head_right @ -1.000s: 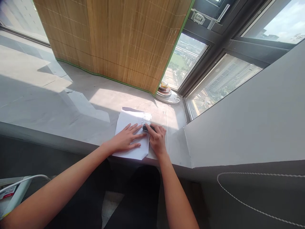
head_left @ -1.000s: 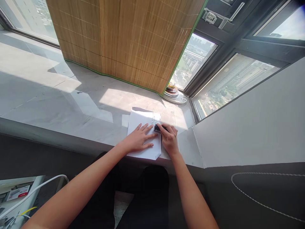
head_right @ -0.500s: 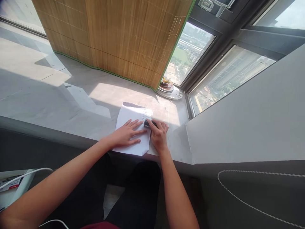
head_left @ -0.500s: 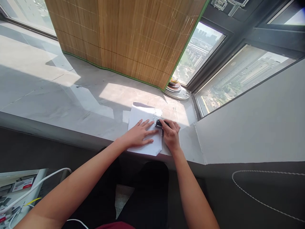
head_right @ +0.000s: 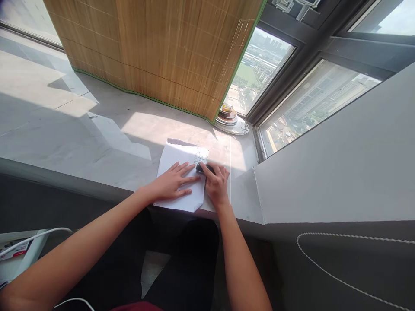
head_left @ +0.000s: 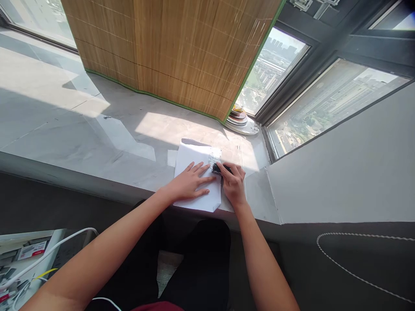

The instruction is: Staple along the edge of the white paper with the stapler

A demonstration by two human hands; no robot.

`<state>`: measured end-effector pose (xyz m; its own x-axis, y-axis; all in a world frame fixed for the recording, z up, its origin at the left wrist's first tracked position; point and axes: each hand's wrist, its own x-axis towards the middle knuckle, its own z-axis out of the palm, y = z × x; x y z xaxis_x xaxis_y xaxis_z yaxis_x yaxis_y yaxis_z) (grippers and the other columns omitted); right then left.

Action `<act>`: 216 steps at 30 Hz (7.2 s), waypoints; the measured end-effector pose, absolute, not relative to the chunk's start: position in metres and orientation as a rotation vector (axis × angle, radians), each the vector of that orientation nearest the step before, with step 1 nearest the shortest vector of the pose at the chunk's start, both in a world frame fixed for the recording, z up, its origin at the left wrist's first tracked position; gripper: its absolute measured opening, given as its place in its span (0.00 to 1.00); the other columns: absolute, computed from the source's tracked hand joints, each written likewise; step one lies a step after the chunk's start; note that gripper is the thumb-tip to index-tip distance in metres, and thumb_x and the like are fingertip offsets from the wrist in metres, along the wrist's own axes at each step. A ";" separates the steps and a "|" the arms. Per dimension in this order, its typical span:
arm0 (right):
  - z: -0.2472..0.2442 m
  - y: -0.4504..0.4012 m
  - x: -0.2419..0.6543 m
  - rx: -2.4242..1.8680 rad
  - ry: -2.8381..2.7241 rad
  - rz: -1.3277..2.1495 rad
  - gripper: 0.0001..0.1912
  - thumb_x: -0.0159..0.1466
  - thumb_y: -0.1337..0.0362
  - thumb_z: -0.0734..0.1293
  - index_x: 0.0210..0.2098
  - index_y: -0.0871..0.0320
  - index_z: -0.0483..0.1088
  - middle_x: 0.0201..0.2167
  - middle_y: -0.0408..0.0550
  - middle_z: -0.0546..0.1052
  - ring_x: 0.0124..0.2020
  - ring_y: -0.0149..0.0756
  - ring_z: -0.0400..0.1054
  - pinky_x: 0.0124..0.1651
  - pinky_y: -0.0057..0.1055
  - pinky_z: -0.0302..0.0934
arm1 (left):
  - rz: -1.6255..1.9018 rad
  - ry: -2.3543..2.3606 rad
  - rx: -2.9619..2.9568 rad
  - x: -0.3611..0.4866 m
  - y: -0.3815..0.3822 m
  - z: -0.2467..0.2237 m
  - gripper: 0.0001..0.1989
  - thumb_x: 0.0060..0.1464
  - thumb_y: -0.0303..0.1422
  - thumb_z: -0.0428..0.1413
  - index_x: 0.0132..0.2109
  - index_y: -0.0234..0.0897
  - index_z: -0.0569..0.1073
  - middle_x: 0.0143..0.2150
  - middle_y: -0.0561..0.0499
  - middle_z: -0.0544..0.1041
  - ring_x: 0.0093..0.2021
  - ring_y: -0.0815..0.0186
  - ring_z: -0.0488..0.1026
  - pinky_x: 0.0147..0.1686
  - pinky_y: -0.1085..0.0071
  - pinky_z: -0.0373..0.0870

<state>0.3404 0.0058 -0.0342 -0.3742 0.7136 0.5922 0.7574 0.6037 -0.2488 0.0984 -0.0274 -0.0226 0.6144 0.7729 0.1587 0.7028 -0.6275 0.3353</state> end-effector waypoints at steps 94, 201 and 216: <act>-0.010 -0.012 0.241 -1.660 -1.701 0.297 0.15 0.68 0.71 0.69 0.53 0.55 0.74 0.48 0.51 0.78 0.50 0.45 0.72 0.48 0.34 0.62 | 0.234 2.299 2.110 -0.080 -0.002 -0.032 0.30 0.73 0.43 0.37 0.75 0.44 0.63 0.79 0.39 0.56 0.79 0.38 0.48 0.66 0.19 0.49; -0.039 -0.004 0.268 -1.290 -1.899 0.392 0.16 0.64 0.67 0.69 0.52 0.54 0.76 0.50 0.53 0.82 0.53 0.48 0.76 0.58 0.42 0.68 | 0.553 1.520 2.427 0.009 -0.007 -0.035 0.43 0.59 0.53 0.61 0.73 0.33 0.63 0.75 0.35 0.65 0.75 0.45 0.60 0.75 0.49 0.52; -0.044 -0.029 0.310 -1.248 -1.711 0.462 0.24 0.67 0.43 0.67 0.44 0.58 0.76 0.17 0.30 0.56 0.19 0.30 0.51 0.30 0.29 0.50 | 0.925 1.374 2.173 0.012 -0.002 -0.045 0.39 0.46 0.57 0.68 0.60 0.39 0.77 0.68 0.33 0.73 0.71 0.37 0.65 0.73 0.49 0.51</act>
